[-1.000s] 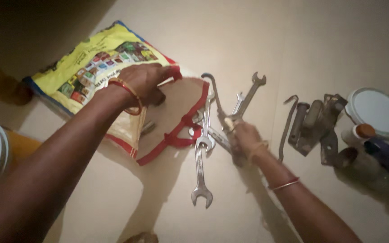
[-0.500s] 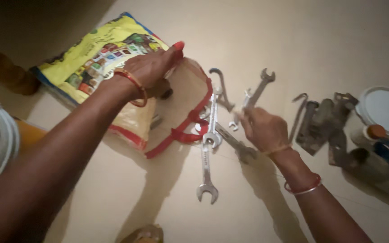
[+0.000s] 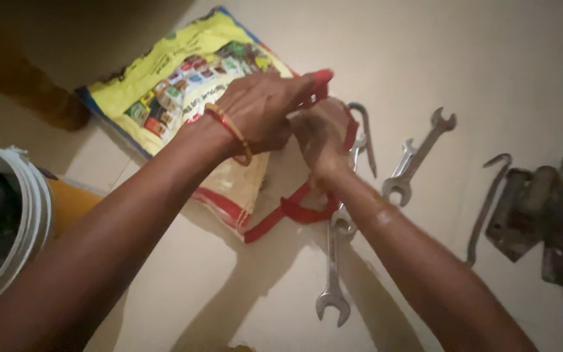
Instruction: The person sorts various metal tools and parts on the floor, picking up wrenches and mechanical components to place them inside a bucket and a white bag.
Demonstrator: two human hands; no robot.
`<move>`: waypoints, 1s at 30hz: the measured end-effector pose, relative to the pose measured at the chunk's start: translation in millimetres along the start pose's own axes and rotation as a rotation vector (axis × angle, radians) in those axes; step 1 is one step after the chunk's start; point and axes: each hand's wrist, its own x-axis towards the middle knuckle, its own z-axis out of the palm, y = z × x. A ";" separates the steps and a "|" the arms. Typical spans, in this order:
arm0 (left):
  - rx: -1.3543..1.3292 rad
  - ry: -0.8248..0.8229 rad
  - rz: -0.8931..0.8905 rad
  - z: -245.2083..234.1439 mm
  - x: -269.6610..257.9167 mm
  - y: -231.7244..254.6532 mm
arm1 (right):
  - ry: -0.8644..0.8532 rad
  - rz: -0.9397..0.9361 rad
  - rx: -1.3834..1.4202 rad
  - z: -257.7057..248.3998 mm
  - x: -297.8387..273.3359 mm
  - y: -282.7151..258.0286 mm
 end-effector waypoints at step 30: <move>0.062 -0.284 -0.174 -3.4 8.4 37.1 | 0.173 0.178 -0.759 -76.5 -36.5 63.9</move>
